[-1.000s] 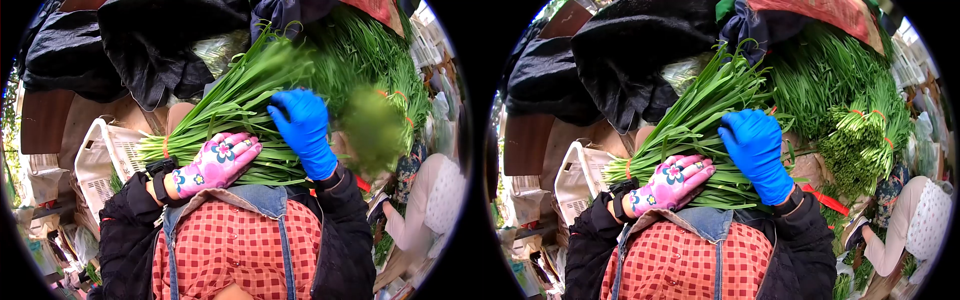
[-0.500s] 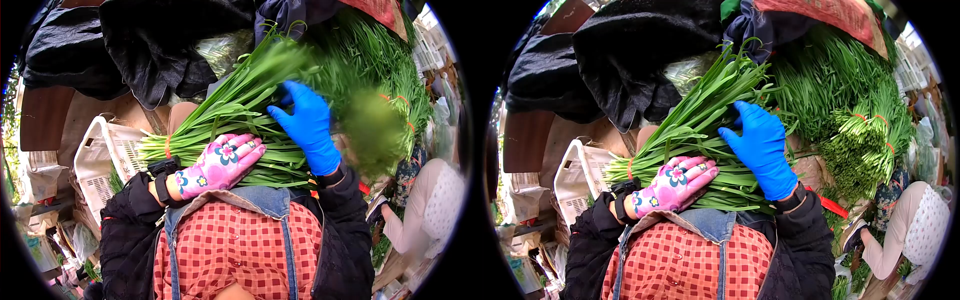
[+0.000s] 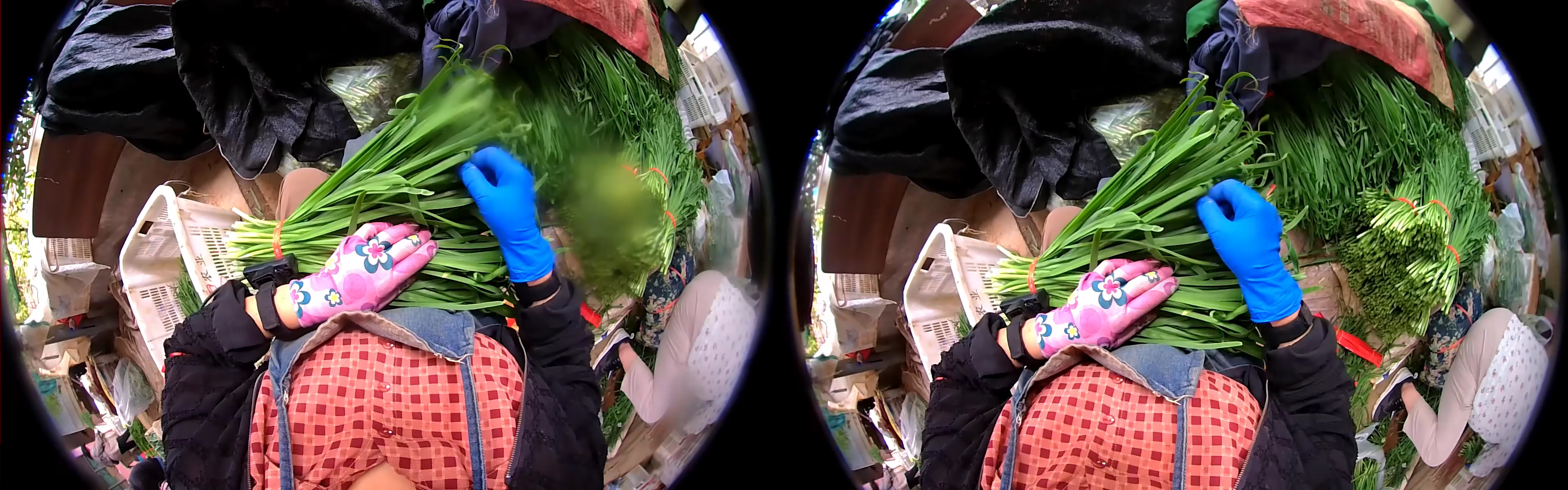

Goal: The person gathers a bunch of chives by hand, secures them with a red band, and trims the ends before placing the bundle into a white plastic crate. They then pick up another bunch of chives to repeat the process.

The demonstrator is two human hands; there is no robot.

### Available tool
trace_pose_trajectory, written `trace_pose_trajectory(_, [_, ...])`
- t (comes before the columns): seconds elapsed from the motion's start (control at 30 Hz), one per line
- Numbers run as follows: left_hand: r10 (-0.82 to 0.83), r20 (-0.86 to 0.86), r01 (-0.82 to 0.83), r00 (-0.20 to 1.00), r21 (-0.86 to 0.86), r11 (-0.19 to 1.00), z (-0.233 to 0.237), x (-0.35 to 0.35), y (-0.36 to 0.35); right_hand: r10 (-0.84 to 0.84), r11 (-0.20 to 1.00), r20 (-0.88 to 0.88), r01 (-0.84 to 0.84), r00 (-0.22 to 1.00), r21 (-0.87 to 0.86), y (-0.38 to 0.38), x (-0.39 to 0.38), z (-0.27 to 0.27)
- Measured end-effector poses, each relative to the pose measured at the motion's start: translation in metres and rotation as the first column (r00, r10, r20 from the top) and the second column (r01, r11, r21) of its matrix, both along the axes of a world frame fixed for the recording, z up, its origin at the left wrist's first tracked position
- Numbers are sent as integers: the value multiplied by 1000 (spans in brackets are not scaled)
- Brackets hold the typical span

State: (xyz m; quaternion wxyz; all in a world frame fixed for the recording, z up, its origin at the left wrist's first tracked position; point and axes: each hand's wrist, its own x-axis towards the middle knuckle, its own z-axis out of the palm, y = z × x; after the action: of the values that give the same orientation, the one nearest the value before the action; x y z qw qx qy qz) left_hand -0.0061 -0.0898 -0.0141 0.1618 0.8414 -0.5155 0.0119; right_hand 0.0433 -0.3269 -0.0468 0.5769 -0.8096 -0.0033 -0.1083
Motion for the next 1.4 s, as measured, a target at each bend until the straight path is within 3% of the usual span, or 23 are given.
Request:
trace_pose_trajectory(0.03, [1, 2, -1, 1000, 1, 1000, -1, 0, 0, 0, 1000, 0, 0, 1000, -1, -5, -2, -2])
trace_pose_trajectory(0.1, [11, 7, -11, 1000, -6, 1000, -1, 0, -1, -253, 927, 224, 302, 941, -220, -27, -6, -5])
trace_pose_trajectory(0.17, [5, 3, -5, 1000, -11, 1000, -1, 0, 1, -323, 923, -22, 310, 946, -228, -60, -22, -6])
trace_pose_trajectory(0.2, [10, 4, -10, 1000, -17, 1000, -1, 0, 2, -201, 889, -78, 148, 976, -433, -82, -33, -5])
trace_pose_trajectory(0.23, [3, 7, -3, 1000, -24, 1000, -2, 0, 3, -42, 685, -139, -72, 989, -725, -100, -50, -2])
trace_pose_trajectory(0.27, [-3, 12, 3, 1000, -34, 999, -2, 0, 3, 83, 353, -250, -263, 965, -898, -111, -61, 5])
trace_pose_trajectory(0.3, [3, 12, -2, 1000, -44, 999, -4, 0, 2, 86, 343, -250, -264, 964, -902, -108, -63, 17])
trace_pose_trajectory(0.37, [-9, 31, 10, 999, -40, 999, -7, -1, 2, 112, 727, 136, 12, 984, -686, -84, -64, 52])
trace_pose_trajectory(0.43, [-2, 36, 5, 999, -57, 998, -3, -2, -1, 192, 876, 105, -122, 976, -466, -46, -53, 94])
trace_pose_trajectory(0.53, [-3, 55, 7, 999, -78, 997, 1, 0, -3, 445, 668, 346, -49, 826, -742, 1, -34, 93])
trace_pose_trajectory(0.63, [10, 67, -7, 998, -46, 999, -2, -1, -3, 449, 588, 345, 18, 824, -808, 26, -23, 66])
trace_pose_trajectory(0.7, [9, 47, -7, 999, -38, 999, 1, -1, -2, 397, 425, 236, 50, 887, -904, 31, -18, 49])
trace_pose_trajectory(0.73, [8, 31, -7, 999, -33, 999, 3, -1, -2, 388, 428, 239, 56, 890, -902, 27, -18, 44])
trace_pose_trajectory(0.8, [7, 39, -5, 999, -43, 999, 2, -1, -2, 93, 827, 420, 165, 903, -538, 5, -21, 38])
trace_pose_trajectory(0.87, [17, 38, -15, 999, -56, 998, 0, -2, 0, 31, 913, 135, 27, 990, -406, -20, -35, 47])
trace_pose_trajectory(0.93, [-2, 11, 2, 1000, -3, 1000, -3, -2, 0, 60, 936, -31, -67, 998, -345, -34, -43, 50])
trace_pose_trajectory(1.0, [4, 55, -2, 998, -37, 999, -1, -3, -5, 234, 836, 165, -111, 958, -537, -37, -48, 66])
trace_pose_trajectory(1.17, [2, 63, 0, 998, -27, 1000, 0, -3, -6, 280, 810, 441, 36, 853, -585, 19, -29, 68])
trace_pose_trajectory(1.23, [10, 68, -9, 998, -14, 1000, 2, -1, -6, 357, 596, 392, 116, 848, -794, 30, -20, 48])
trace_pose_trajectory(1.27, [8, 61, -7, 998, -15, 1000, 4, -2, -6, 360, 604, 397, 114, 845, -789, 32, -19, 44])
trace_pose_trajectory(1.33, [6, 56, -5, 998, -11, 1000, 5, -2, -5, 245, 886, 459, -5, 854, -464, 29, -19, 39])
trace_pose_trajectory(1.37, [20, 45, -20, 999, -12, 1000, 5, -2, -4, 72, 946, 469, 88, 880, -311, 25, -20, 42])
trace_pose_trajectory(1.4, [32, 29, -31, 999, -17, 999, 4, -3, -3, -34, 958, 285, 113, 958, -263, 9, -26, 48])
